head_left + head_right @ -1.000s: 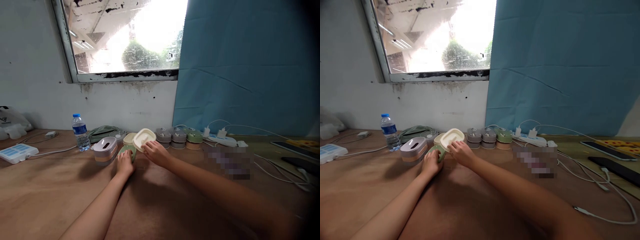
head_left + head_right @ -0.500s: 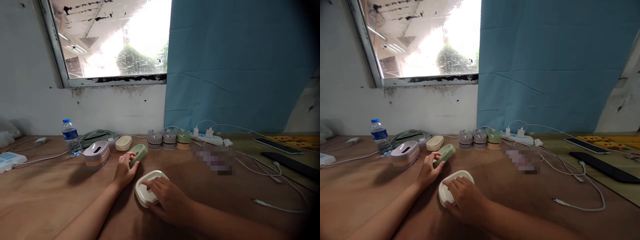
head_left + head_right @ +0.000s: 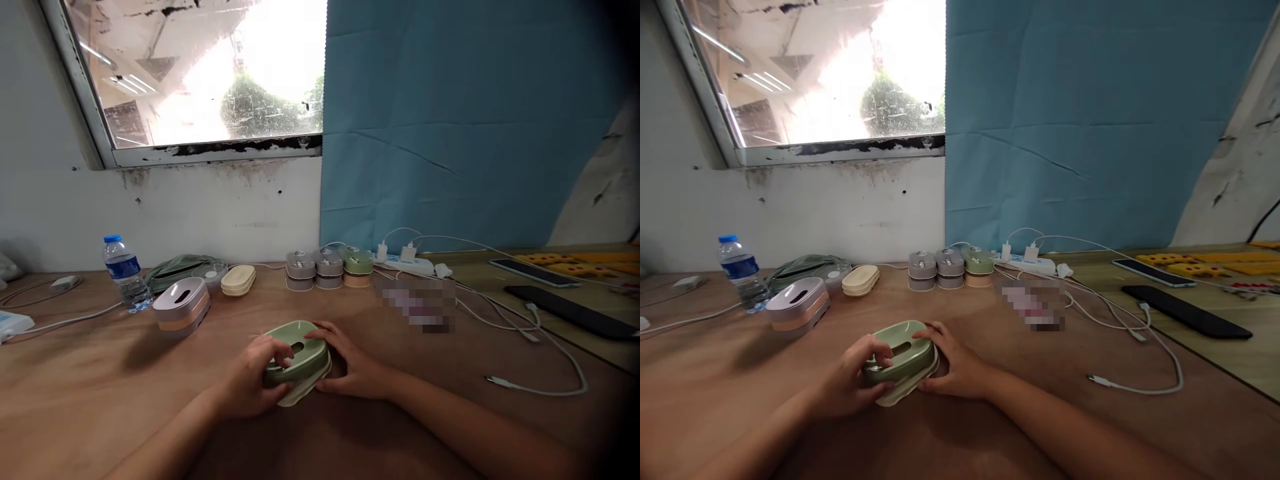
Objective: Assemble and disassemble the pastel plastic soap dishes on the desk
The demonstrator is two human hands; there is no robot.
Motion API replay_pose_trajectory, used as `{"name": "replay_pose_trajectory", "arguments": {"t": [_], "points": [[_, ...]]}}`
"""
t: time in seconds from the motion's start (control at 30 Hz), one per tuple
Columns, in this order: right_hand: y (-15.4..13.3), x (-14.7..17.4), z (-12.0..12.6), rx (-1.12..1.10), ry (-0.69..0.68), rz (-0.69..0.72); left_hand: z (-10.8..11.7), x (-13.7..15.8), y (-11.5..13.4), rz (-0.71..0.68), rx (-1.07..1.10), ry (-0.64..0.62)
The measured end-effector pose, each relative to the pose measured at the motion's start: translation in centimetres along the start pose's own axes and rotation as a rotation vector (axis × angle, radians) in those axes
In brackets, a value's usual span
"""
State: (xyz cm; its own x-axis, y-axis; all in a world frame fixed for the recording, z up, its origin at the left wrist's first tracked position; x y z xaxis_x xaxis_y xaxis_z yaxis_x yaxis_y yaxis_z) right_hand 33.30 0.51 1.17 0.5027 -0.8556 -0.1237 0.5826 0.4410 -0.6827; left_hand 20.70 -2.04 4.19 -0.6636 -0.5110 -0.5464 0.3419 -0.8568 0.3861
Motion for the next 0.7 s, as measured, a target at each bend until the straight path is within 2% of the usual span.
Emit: {"name": "replay_pose_trajectory", "arguments": {"t": [0.2, 0.47, 0.7], "points": [[0.5, 0.0, -0.1, 0.010, -0.008, -0.018, -1.2, -0.1, 0.0, -0.036, -0.033, -0.044], [0.1, 0.3, -0.1, 0.130, -0.015, -0.003, -1.8, -0.4, 0.9, -0.175, -0.135, -0.147], [-0.9, 1.0, -0.2, 0.298, 0.028, 0.057, -1.4, 0.0, -0.8, -0.120, -0.020, -0.155]]}}
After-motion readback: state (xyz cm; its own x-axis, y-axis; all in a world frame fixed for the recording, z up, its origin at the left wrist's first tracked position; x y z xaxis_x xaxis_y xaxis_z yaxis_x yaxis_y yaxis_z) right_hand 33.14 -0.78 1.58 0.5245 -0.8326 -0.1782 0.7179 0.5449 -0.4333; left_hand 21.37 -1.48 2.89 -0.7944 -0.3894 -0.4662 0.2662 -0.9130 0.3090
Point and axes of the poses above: each hand's wrist, its own x-axis away from the middle knuckle, its own z-axis out of the back of the hand, y = z × x, the point moved 9 cm from there along -x, towards the middle knuckle, and after that the axes turned 13 degrees about -z, right-handed, at the moved point
